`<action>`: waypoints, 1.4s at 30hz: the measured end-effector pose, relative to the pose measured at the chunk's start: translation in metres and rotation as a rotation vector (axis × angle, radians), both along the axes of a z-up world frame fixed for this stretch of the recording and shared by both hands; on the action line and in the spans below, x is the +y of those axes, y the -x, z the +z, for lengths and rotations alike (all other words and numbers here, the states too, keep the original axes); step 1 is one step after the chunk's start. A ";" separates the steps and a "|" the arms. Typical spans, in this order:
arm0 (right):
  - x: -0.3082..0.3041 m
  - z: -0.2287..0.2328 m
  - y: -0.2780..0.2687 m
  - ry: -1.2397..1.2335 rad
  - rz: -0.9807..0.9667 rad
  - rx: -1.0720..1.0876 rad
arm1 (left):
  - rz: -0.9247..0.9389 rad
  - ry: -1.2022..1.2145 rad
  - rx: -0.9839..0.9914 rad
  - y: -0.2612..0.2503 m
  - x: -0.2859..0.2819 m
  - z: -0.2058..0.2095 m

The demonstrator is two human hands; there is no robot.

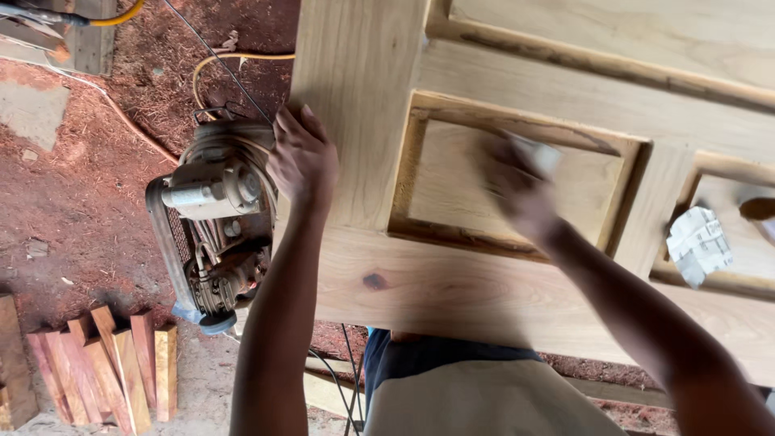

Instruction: The person sands the flat surfaces and recessed panels of a wooden door using sandpaper and uses a chisel to scrape the corners of the panels.

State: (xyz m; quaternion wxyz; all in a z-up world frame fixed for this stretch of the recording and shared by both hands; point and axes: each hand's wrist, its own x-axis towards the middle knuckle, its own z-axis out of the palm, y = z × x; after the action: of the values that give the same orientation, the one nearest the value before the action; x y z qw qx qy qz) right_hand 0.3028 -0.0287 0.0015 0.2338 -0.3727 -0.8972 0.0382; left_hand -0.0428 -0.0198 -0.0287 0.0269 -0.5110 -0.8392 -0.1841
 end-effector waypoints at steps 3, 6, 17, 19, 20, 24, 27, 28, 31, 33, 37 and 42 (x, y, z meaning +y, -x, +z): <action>0.033 -0.020 0.091 -0.089 0.021 0.082 | -0.028 -0.019 -0.029 0.001 -0.002 0.008; 0.023 0.034 0.025 -0.157 0.141 -0.067 | -0.047 -0.011 -0.067 0.004 -0.008 0.011; 0.041 -0.020 0.059 -0.152 0.114 0.157 | -0.029 -0.009 -0.049 -0.001 -0.006 0.017; 0.026 -0.016 0.007 -0.088 0.066 0.112 | -0.066 -0.013 -0.089 0.000 -0.008 0.022; 0.014 0.011 -0.034 0.342 0.011 0.285 | -0.066 -0.014 -0.079 0.002 -0.009 0.016; -0.027 -0.013 -0.158 -0.112 -0.275 -0.257 | 0.005 -0.022 0.007 0.000 0.000 0.002; -0.033 -0.010 -0.015 -0.085 -0.144 -0.130 | 0.011 -0.024 -0.003 -0.001 -0.003 0.004; -0.027 -0.005 0.025 -0.086 -0.138 -0.126 | 0.018 -0.025 0.001 0.000 -0.004 0.005; -0.023 0.007 0.073 -0.053 0.033 0.065 | -0.044 -0.027 -0.029 0.003 -0.004 0.005; -0.028 0.013 0.008 0.077 0.174 0.028 | -0.045 -0.038 -0.067 0.005 -0.003 0.003; -0.046 -0.010 -0.052 0.008 -0.009 -0.133 | 0.006 -0.033 -0.003 0.000 0.000 0.011; -0.001 -0.001 0.101 -0.189 0.052 -0.007 | -0.049 -0.060 -0.026 -0.001 -0.005 0.012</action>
State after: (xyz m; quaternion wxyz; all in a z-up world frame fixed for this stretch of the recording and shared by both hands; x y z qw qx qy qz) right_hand 0.2015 -0.0299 0.0006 0.2637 -0.3257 -0.9070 -0.0417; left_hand -0.0419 -0.0244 -0.0172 0.0266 -0.5279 -0.8208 -0.2165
